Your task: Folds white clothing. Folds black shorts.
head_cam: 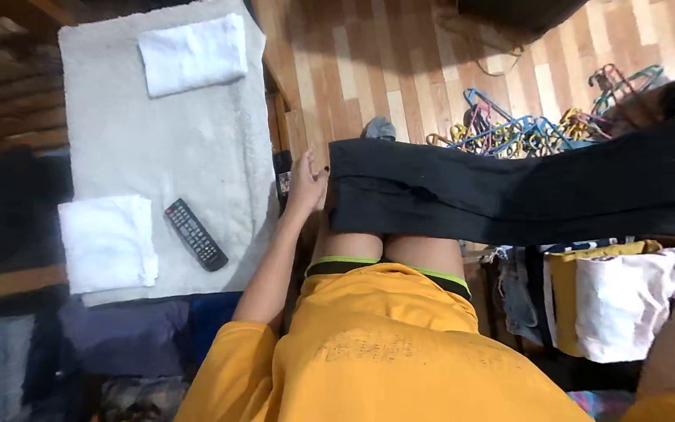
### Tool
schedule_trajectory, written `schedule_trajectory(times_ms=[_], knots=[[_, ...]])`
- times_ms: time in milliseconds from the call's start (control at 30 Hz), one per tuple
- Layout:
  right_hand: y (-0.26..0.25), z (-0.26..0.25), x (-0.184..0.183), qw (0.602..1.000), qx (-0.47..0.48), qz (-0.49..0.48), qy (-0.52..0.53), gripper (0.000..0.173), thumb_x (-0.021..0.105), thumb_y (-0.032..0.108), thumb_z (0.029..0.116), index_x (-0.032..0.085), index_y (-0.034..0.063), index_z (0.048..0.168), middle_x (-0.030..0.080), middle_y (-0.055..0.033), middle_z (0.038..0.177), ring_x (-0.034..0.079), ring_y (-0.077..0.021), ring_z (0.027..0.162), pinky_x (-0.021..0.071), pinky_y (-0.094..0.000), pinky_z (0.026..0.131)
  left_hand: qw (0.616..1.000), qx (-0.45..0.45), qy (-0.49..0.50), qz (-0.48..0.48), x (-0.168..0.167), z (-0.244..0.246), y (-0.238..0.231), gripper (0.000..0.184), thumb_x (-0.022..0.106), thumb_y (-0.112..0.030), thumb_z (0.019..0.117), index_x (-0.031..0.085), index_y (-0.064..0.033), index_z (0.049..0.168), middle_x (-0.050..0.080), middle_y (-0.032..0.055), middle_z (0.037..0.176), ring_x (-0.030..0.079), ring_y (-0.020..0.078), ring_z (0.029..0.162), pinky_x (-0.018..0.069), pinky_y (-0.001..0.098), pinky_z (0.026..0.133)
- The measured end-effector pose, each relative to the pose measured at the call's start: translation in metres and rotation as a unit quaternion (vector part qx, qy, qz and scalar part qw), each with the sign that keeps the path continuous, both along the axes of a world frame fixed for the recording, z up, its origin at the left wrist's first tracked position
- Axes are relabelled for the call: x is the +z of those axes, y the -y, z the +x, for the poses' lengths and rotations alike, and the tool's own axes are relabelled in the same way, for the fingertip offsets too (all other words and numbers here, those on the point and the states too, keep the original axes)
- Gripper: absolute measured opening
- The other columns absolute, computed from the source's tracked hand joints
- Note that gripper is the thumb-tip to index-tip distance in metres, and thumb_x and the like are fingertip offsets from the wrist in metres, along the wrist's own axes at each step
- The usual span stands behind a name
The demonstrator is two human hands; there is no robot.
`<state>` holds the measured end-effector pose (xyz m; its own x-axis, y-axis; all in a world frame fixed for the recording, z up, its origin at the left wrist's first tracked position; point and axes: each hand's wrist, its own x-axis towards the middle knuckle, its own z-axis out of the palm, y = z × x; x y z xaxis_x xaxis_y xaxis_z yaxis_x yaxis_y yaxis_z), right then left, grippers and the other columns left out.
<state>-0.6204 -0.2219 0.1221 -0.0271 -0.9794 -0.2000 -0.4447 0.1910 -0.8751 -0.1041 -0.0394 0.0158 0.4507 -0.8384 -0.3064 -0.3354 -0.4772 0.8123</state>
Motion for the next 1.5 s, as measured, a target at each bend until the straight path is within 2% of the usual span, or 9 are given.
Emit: schedule_trajectory(times_ms=[167, 267, 433, 567, 733, 900, 1033, 1267, 1500], knots=[[-0.073, 0.157, 0.026, 0.984, 0.137, 0.007, 0.117, 0.035, 0.051, 0.012, 0.1041, 0.053, 0.0164, 0.138, 0.069, 0.0127, 0.105, 0.067, 0.0030, 0.087, 0.0597, -0.0204, 0.077, 0.973, -0.007, -0.216, -0.085, 0.048, -0.056, 0.010, 0.047, 0.024, -0.026, 0.1134, 0.051, 0.0008, 0.141, 0.071, 0.0122, 0.115, 0.073, 0.0171, 0.092, 0.0615, 0.0357, 0.080], [-0.095, 0.216, 0.004, 0.937, 0.265, 0.098, 0.205, 0.064, 0.046, 0.027, 0.1067, 0.016, 0.0204, 0.163, 0.062, -0.0056, 0.131, 0.071, -0.0211, 0.103, 0.0631, -0.0423, 0.085, 0.943, -0.062, -0.320, 0.061, 0.036, -0.081, 0.023, 0.066, 0.023, -0.054, 0.1097, 0.040, -0.0102, 0.156, 0.059, 0.0180, 0.142, 0.062, 0.0292, 0.124, 0.0516, 0.0514, 0.101], [-0.100, 0.212, -0.050, 0.927, 0.281, -0.217, -0.119, 0.056, 0.043, 0.036, 0.1089, 0.037, 0.0097, 0.158, 0.034, -0.0183, 0.162, 0.040, -0.0309, 0.146, 0.0392, -0.0491, 0.117, 0.985, -0.117, -0.118, 0.033, 0.020, -0.089, 0.020, 0.074, 0.062, -0.007, 0.1008, 0.021, -0.0114, 0.163, 0.060, 0.0270, 0.136, 0.065, 0.0365, 0.116, 0.0522, 0.0504, 0.098], [-0.101, 0.182, -0.157, 0.972, 0.212, -0.040, -0.093, 0.064, 0.037, 0.053, 0.1061, 0.032, 0.0217, 0.162, 0.024, -0.0109, 0.169, 0.026, -0.0313, 0.154, 0.0261, -0.0608, 0.121, 0.987, -0.154, -0.051, -0.007, 0.020, -0.087, 0.018, 0.066, 0.052, 0.002, 0.1015, 0.032, -0.0178, 0.161, 0.046, 0.0167, 0.155, 0.061, 0.0314, 0.120, 0.0523, 0.0469, 0.095], [-0.092, 0.137, -0.179, 0.919, -0.056, 0.309, 0.237, 0.045, 0.046, 0.049, 0.1057, 0.057, 0.0155, 0.134, 0.070, -0.0081, 0.111, 0.069, -0.0214, 0.099, 0.0582, -0.0471, 0.084, 0.979, -0.184, 0.068, 0.047, 0.028, -0.087, 0.014, 0.046, 0.054, -0.011, 0.1041, 0.053, -0.0148, 0.150, 0.049, 0.0205, 0.149, 0.057, 0.0330, 0.128, 0.0498, 0.0469, 0.104], [-0.098, 0.105, -0.143, 0.874, -0.054, 0.211, 0.434, 0.023, 0.042, 0.017, 0.0990, 0.064, 0.0151, 0.105, 0.074, -0.0006, 0.088, 0.072, -0.0100, 0.080, 0.0622, -0.0324, 0.070, 0.977, -0.165, -0.109, -0.083, 0.047, -0.095, 0.008, 0.039, 0.048, -0.012, 0.1076, 0.055, -0.0009, 0.144, 0.058, 0.0197, 0.139, 0.066, 0.0255, 0.115, 0.0560, 0.0378, 0.096], [-0.092, 0.135, -0.075, 0.921, 0.055, 0.100, 0.373, 0.031, 0.049, 0.014, 0.0891, 0.061, 0.0224, 0.116, 0.072, 0.0086, 0.096, 0.070, -0.0023, 0.085, 0.0609, -0.0259, 0.073, 0.901, -0.093, -0.416, 0.077, 0.028, -0.093, 0.021, 0.059, 0.025, -0.043, 0.1127, 0.032, -0.0073, 0.158, 0.051, 0.0159, 0.151, 0.059, 0.0251, 0.129, 0.0490, 0.0409, 0.107], [-0.120, 0.280, -0.035, 0.915, 0.268, 0.157, 0.256, 0.078, 0.061, 0.014, 0.0990, 0.016, 0.0217, 0.162, 0.067, -0.0063, 0.099, 0.068, -0.0160, 0.066, 0.0628, -0.0365, 0.058, 0.838, 0.024, -0.545, 0.031, 0.028, -0.059, 0.008, 0.077, 0.008, -0.066, 0.1042, 0.059, -0.0151, 0.132, 0.072, 0.0035, 0.109, 0.069, 0.0155, 0.097, 0.0577, 0.0361, 0.081], [-0.117, 0.282, -0.077, 0.932, 0.294, -0.212, -0.032, 0.047, 0.046, 0.025, 0.1080, 0.049, 0.0060, 0.151, 0.048, -0.0163, 0.154, 0.049, -0.0260, 0.139, 0.0424, -0.0440, 0.114, 0.888, 0.081, -0.450, 0.058, 0.032, -0.053, -0.002, 0.039, 0.053, -0.027, 0.1066, 0.050, -0.0089, 0.141, 0.069, 0.0094, 0.113, 0.069, 0.0169, 0.100, 0.0590, 0.0366, 0.088]])
